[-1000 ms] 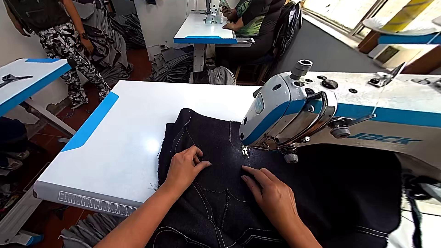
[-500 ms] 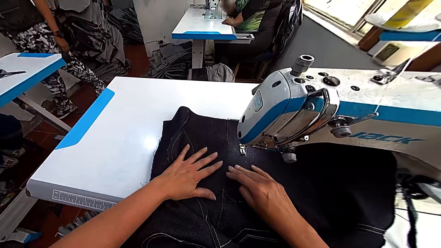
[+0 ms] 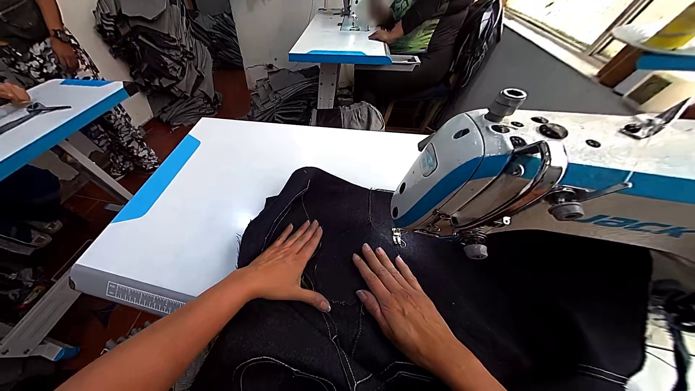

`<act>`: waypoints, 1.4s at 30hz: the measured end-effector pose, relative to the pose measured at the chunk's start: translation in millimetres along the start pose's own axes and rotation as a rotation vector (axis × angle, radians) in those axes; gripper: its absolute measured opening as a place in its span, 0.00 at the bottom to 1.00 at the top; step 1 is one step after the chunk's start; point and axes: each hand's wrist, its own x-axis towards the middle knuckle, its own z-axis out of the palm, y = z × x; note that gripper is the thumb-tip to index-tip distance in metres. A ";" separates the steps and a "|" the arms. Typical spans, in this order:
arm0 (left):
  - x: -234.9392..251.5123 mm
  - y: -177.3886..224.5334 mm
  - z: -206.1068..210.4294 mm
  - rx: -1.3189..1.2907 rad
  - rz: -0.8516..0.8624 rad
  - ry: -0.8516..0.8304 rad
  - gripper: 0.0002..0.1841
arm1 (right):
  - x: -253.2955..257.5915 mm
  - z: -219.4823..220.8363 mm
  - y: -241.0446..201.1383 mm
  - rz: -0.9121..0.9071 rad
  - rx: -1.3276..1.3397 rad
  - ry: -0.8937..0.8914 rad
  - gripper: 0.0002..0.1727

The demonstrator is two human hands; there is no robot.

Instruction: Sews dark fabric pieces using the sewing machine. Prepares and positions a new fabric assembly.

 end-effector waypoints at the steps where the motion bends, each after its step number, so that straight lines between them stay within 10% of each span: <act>1: -0.8 -3.0 -1.8 -0.111 0.006 0.042 0.71 | -0.1 -0.4 -0.5 0.004 -0.006 -0.002 0.35; 9: -1.3 -11.6 -11.5 -0.821 -0.079 0.286 0.34 | 0.1 -0.7 -2.9 0.026 -0.010 -0.018 0.35; 15: 1.6 -10.2 -7.1 -0.284 0.034 0.070 0.57 | 0.3 -0.9 -2.7 0.026 -0.009 -0.019 0.35; 26: 5.6 -1.4 -8.4 -0.290 -0.030 0.097 0.41 | 1.2 -2.3 -6.2 0.068 -0.006 -0.034 0.35; 37: -0.6 2.9 8.3 0.006 -0.054 0.024 0.53 | 2.1 -2.6 -6.7 0.097 0.011 -0.032 0.38; 42: 7.1 10.1 -1.5 -0.094 -0.052 0.137 0.36 | 1.7 -2.1 -5.5 0.078 -0.005 -0.028 0.37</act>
